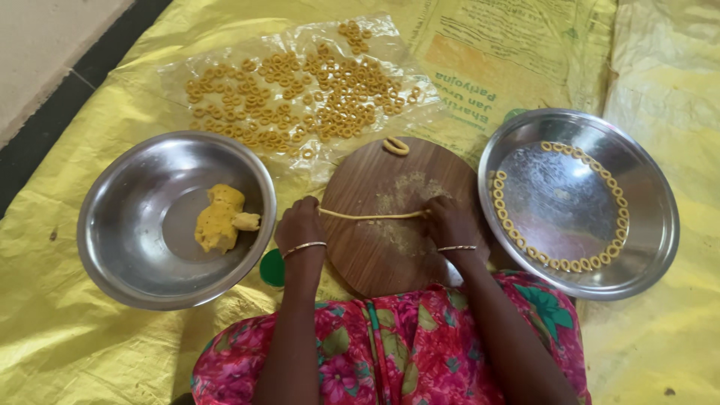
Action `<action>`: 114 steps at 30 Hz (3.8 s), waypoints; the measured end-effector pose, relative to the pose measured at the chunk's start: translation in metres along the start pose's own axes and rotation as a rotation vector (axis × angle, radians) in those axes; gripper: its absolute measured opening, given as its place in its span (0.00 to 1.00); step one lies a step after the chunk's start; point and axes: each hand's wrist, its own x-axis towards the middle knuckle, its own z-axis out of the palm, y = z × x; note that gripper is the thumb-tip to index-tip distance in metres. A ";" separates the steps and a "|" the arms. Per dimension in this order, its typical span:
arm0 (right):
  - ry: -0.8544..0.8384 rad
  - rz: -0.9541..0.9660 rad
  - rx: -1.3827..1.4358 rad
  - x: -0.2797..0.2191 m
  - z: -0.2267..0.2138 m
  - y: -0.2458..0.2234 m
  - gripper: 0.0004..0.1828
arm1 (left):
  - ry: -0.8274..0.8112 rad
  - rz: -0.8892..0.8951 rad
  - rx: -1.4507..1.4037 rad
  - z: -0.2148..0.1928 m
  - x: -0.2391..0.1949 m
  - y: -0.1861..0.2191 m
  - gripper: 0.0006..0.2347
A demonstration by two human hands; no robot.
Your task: The person rolls yellow dough into thin ropes on a wooden board, then twists and shapes them into small ring-like snacks. The finished pieces are placed into a metal tray, while additional dough is kept in a bowl nearby.
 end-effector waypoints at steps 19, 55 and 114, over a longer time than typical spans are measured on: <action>-0.085 -0.193 -0.488 -0.023 0.120 0.018 0.41 | -0.010 0.067 0.071 0.019 0.003 0.006 0.06; -0.077 -0.056 -0.469 -0.008 0.110 0.047 0.45 | -0.039 0.145 0.030 0.024 -0.003 0.030 0.14; -0.286 0.002 -0.480 -0.011 0.081 0.093 0.46 | 0.043 0.226 0.043 0.023 -0.004 0.033 0.14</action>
